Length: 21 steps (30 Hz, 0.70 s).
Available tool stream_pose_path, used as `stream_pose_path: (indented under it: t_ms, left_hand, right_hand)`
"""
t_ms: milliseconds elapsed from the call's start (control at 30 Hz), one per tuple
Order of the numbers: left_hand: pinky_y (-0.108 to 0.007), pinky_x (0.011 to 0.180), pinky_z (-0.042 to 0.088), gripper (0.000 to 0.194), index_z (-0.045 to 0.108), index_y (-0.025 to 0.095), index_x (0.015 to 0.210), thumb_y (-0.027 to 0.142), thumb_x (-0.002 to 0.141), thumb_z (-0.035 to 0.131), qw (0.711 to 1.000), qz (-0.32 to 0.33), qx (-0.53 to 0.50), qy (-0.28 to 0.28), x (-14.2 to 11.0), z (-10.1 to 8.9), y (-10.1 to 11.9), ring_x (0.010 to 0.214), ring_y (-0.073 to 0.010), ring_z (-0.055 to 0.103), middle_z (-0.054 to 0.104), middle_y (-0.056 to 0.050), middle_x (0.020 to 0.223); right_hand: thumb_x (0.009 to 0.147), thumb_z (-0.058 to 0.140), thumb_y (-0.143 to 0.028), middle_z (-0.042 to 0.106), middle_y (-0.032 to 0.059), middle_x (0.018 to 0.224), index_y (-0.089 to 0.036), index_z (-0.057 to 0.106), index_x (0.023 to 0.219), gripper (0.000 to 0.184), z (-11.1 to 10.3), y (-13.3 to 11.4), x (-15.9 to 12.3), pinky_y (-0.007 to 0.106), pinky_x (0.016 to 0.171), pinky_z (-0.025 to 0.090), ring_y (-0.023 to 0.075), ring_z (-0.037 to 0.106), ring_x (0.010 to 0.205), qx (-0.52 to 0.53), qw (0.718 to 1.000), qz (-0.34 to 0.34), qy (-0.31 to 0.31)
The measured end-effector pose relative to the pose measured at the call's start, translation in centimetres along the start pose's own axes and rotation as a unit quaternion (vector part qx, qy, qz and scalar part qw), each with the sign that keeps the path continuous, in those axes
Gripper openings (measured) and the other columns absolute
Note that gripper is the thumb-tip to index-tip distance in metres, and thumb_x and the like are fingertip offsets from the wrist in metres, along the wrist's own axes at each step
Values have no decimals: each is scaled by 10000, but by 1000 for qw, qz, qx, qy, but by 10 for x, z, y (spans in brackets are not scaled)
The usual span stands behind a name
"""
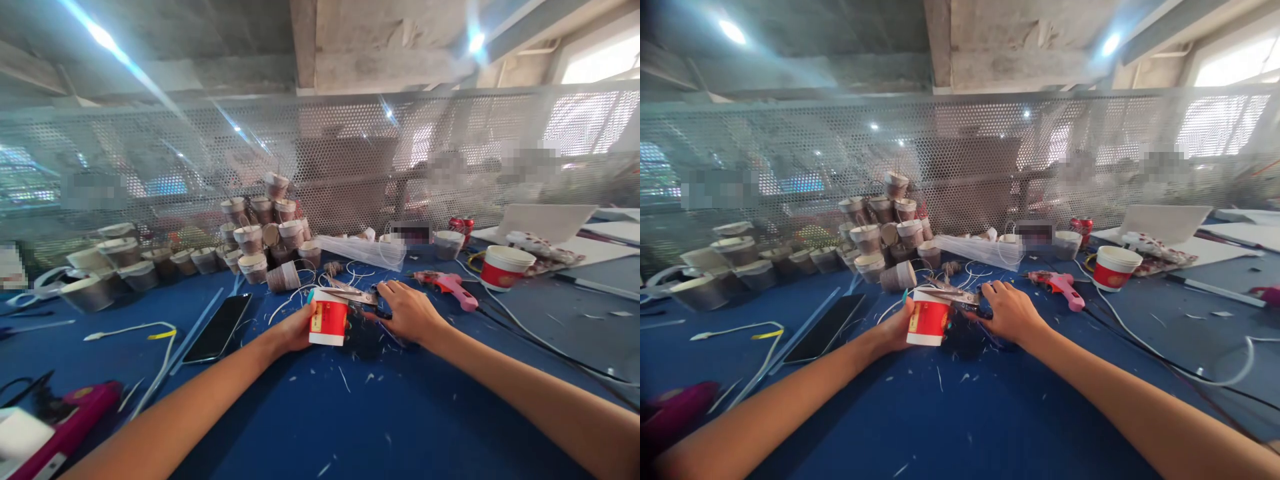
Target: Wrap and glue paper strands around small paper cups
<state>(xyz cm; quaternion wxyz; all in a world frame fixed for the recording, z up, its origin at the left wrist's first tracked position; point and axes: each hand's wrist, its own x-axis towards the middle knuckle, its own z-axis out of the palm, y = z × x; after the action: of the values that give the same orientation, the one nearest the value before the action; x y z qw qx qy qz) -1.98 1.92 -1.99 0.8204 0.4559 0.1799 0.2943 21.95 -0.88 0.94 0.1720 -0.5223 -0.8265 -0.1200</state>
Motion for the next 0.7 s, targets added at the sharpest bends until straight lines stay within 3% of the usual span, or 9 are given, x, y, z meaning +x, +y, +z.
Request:
stream_pose_path:
  t_ms: [233,400,533,700]
  left_hand:
    - [-352,823,473,686,594,39,1030,575,605,649,1000,10,-5,-19,1,3,-1,859,-225,633,675,-145,938]
    - [-451,853,453,589,570,54,1069,535,729,568,999,25,-17,-19,3,8,1,965,-280,596,635,-160,1031]
    - [-489,835,459,510,518,97,1130,392,729,628,999,23,-7,-29,2,12,5,971,-294,594,600,-144,1099]
    - [-384,736,506,402,537,104,1055,248,699,653,1000,3,8,17,0,16,6,813,-238,644,650,-107,931]
  right_hand:
    - [834,259,-601,620,126,943,-132,519,1042,574,1,-1,-2,321,650,389,267,572,866,4,1000,12,-22]
    - [830,269,-600,634,130,911,-147,527,993,547,5,0,-2,314,604,370,272,584,843,6,999,34,-7]
    - [843,240,-593,639,139,893,-148,527,974,545,6,2,0,313,598,369,272,595,837,-10,998,64,-14]
    - [856,235,-577,641,140,893,-140,515,1006,540,4,3,1,310,616,375,268,600,852,-16,998,55,-26]
